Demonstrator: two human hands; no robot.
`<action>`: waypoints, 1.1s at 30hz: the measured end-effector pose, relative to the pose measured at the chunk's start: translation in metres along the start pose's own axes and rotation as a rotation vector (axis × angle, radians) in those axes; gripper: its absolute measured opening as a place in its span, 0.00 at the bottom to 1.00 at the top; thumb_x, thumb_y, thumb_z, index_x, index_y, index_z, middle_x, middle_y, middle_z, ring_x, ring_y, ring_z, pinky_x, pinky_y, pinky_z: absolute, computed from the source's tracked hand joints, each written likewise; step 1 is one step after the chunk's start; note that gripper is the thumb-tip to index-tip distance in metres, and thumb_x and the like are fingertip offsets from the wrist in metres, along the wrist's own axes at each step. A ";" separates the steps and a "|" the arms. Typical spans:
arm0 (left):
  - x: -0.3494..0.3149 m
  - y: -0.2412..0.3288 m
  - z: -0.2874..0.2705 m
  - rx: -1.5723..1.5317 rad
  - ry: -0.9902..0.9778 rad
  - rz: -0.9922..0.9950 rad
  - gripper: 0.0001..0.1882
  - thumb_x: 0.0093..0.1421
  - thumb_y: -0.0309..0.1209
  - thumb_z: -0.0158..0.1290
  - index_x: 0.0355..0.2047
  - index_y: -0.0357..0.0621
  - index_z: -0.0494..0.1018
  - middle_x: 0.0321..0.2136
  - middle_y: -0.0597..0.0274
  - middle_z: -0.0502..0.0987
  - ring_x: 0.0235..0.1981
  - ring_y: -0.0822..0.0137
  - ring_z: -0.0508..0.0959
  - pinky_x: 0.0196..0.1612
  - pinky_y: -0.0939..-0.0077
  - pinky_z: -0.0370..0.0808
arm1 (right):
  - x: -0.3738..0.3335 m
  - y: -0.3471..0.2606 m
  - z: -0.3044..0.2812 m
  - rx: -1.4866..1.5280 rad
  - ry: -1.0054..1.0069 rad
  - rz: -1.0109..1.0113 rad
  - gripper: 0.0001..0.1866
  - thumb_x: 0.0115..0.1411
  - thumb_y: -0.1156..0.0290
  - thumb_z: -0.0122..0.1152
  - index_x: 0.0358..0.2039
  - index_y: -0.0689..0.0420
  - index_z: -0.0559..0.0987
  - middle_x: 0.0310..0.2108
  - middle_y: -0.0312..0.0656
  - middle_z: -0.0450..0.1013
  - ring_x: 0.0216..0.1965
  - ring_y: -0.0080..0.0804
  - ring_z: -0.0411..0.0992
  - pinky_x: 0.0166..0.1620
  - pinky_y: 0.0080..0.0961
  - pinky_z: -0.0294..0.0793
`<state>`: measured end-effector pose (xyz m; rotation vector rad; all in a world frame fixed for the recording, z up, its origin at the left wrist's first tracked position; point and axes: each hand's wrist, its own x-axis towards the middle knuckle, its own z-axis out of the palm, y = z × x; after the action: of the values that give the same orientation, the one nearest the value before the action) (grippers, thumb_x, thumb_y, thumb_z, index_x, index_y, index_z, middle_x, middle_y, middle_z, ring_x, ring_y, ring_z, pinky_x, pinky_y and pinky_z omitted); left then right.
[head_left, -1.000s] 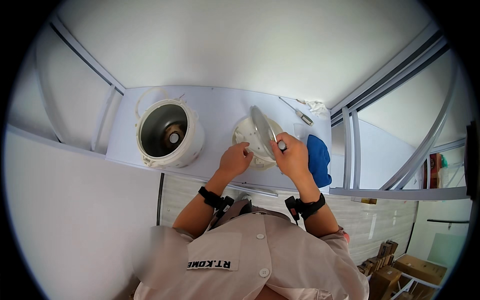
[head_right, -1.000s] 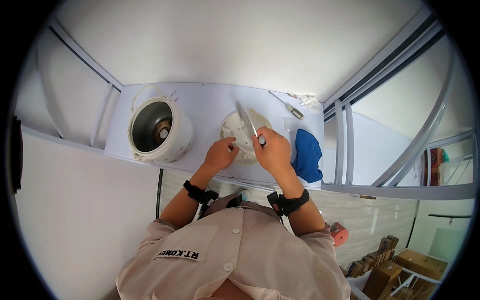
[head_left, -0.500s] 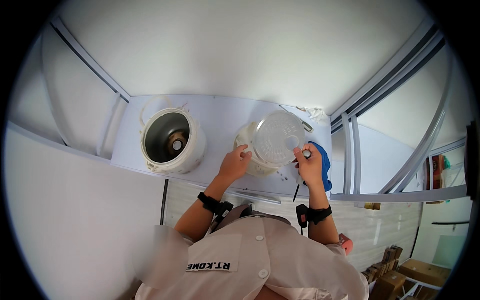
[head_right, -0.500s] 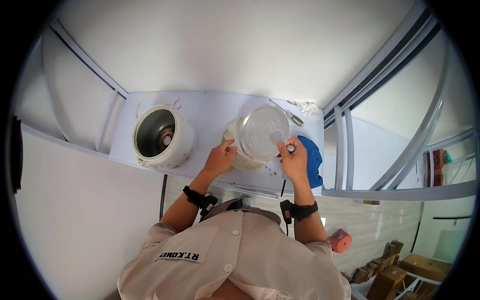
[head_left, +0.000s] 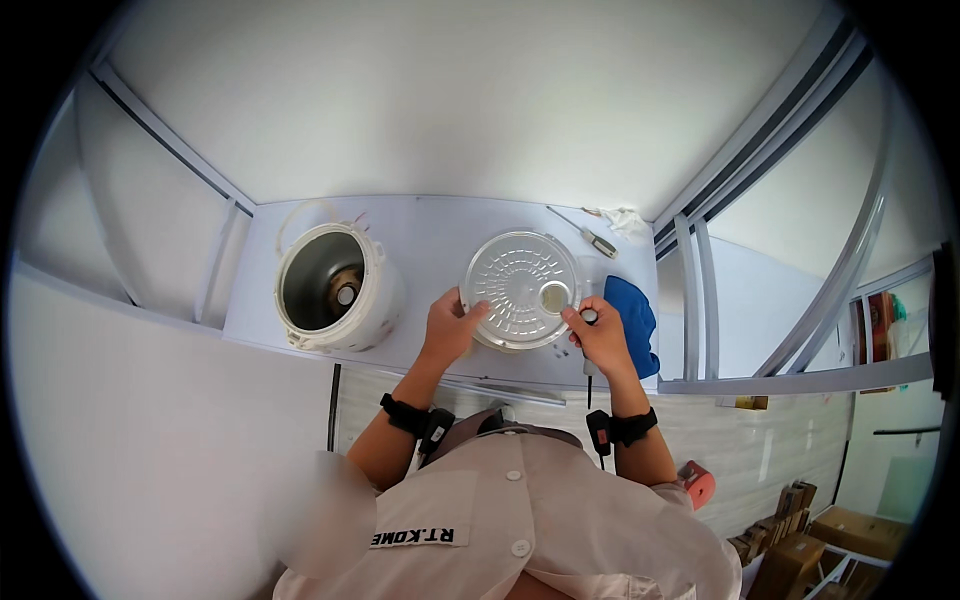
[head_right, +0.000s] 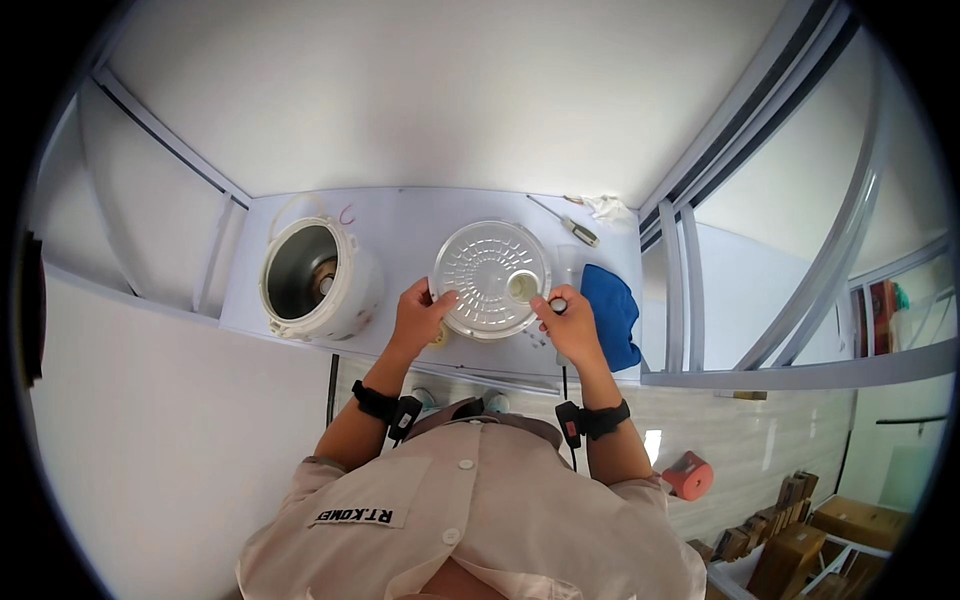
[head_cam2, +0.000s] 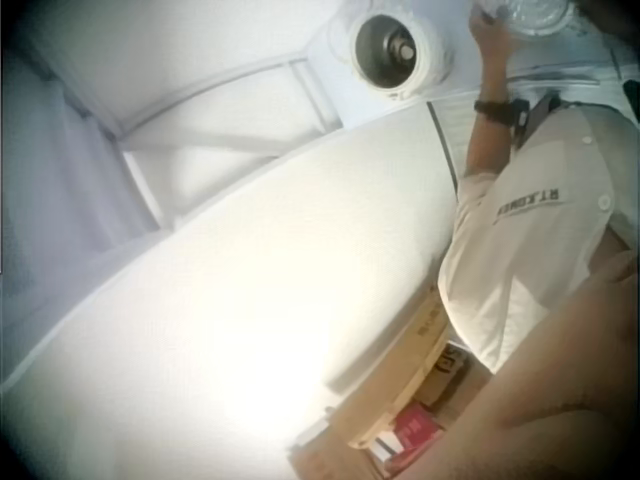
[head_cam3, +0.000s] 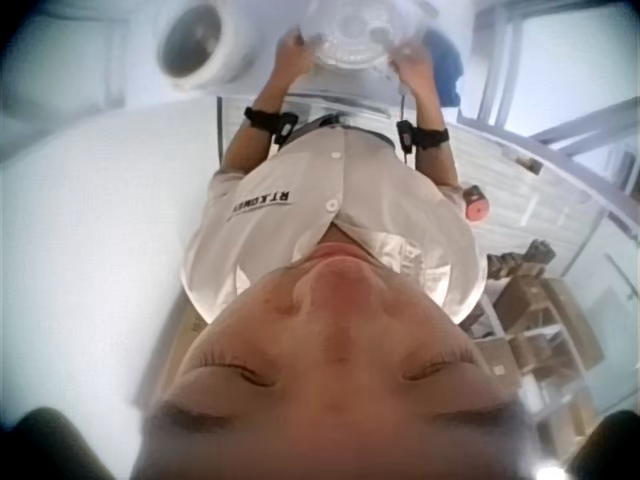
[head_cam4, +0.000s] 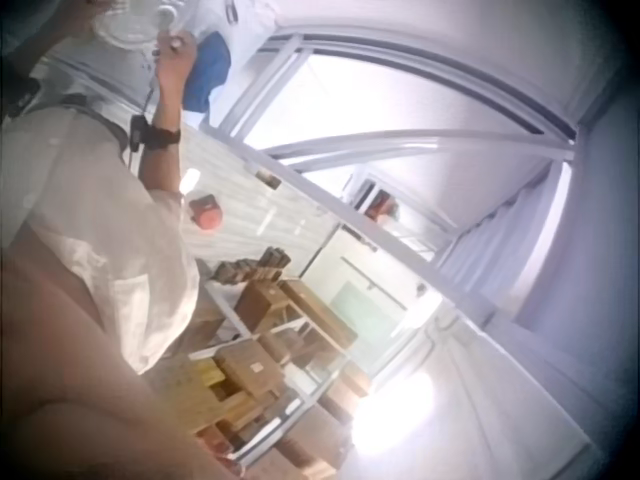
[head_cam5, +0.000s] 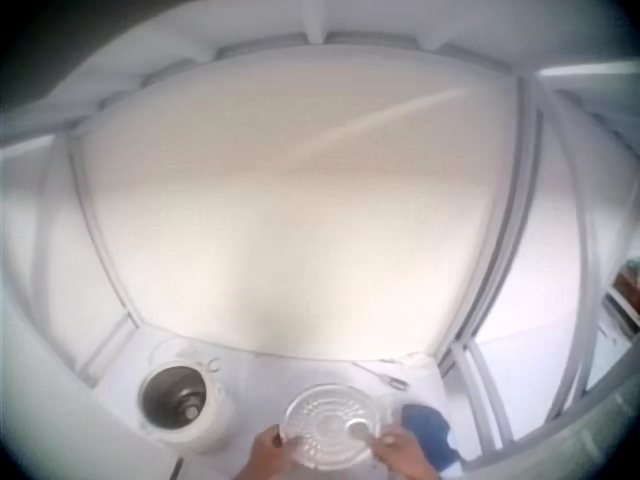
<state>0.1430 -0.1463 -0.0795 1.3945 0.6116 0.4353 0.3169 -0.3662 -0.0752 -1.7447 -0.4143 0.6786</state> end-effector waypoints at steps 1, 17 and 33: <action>-0.003 0.009 0.001 -0.014 0.002 -0.027 0.15 0.68 0.30 0.62 0.50 0.34 0.79 0.35 0.64 0.83 0.31 0.77 0.78 0.36 0.78 0.76 | 0.000 0.000 -0.001 -0.005 -0.003 0.009 0.15 0.66 0.63 0.73 0.36 0.58 0.76 0.23 0.35 0.76 0.21 0.19 0.74 0.24 0.20 0.70; -0.012 -0.010 -0.059 -0.352 0.147 -0.006 0.13 0.72 0.27 0.55 0.55 0.37 0.76 0.46 0.59 0.83 0.44 0.70 0.84 0.49 0.75 0.82 | -0.017 -0.049 -0.028 0.405 0.091 -0.418 0.23 0.72 0.75 0.61 0.63 0.56 0.62 0.53 0.43 0.70 0.56 0.37 0.76 0.61 0.38 0.78; -0.031 -0.017 -0.034 -0.481 0.236 -0.056 0.12 0.72 0.25 0.55 0.54 0.34 0.77 0.45 0.57 0.84 0.41 0.69 0.84 0.45 0.72 0.84 | 0.040 0.072 0.032 0.474 0.373 0.004 0.26 0.69 0.67 0.69 0.56 0.57 0.61 0.51 0.47 0.66 0.48 0.37 0.77 0.51 0.41 0.88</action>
<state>0.0958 -0.1416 -0.0946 0.8724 0.6814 0.6603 0.3218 -0.3384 -0.1591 -1.3758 0.0121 0.3972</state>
